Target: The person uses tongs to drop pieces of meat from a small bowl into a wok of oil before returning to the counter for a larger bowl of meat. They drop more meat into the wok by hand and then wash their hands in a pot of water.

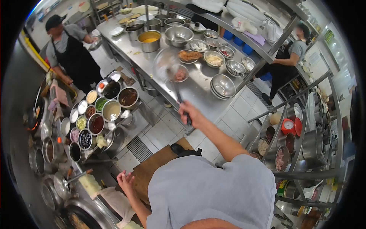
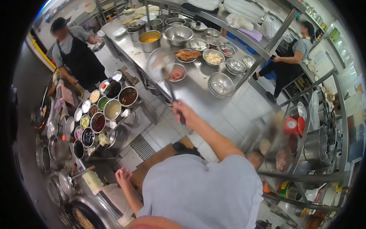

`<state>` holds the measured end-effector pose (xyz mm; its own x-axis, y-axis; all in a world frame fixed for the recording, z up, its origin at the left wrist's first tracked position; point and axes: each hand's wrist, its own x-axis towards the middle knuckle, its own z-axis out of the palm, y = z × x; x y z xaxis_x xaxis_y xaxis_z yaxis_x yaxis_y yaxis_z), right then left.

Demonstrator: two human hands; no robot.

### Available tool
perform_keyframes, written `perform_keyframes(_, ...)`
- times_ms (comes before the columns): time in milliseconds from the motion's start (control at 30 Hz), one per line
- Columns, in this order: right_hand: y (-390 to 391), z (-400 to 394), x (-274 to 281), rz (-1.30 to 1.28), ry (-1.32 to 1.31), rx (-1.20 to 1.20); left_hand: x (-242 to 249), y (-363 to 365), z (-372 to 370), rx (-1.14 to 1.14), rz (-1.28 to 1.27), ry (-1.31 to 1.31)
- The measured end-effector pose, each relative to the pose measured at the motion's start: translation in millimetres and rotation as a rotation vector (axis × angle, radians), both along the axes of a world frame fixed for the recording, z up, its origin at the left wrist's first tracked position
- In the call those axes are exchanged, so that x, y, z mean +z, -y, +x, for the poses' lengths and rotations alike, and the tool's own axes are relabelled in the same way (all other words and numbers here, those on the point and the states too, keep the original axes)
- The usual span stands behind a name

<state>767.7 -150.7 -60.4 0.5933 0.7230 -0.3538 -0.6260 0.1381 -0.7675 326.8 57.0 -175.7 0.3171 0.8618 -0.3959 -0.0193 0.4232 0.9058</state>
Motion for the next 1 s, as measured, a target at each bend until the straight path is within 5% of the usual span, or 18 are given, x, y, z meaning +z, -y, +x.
perform_keyframes(167,48,203,17,0.041,-0.168,-0.645,-14,19,59,-0.026,-0.015,-0.128)
perform_keyframes(233,80,306,-18,0.053,-0.246,-0.876,-8,25,79,-0.038,-0.016,-0.132)
perform_keyframes(333,132,409,-52,0.027,-0.123,-1.083,10,34,106,-0.051,-0.018,-0.155)
perform_keyframes(467,173,480,-73,0.117,-0.29,-1.175,18,32,124,-0.08,-0.032,-0.187)
perform_keyframes(567,147,443,-21,0.139,-0.418,-1.129,12,26,145,-0.146,-0.062,-0.201)
perform_keyframes(700,126,391,-22,0.05,-0.184,-0.822,17,14,226,-0.344,-0.097,-0.239)
perform_keyframes(800,99,327,12,-0.43,0.187,-0.545,19,4,324,-0.546,-0.046,-0.152)
perform_keyframes(933,67,309,35,-1.104,1.246,-0.02,12,-16,458,-0.75,0.043,-0.119)
perform_keyframes(1000,29,290,77,-1.296,1.423,0.255,23,-18,515,-0.737,0.009,-0.139)
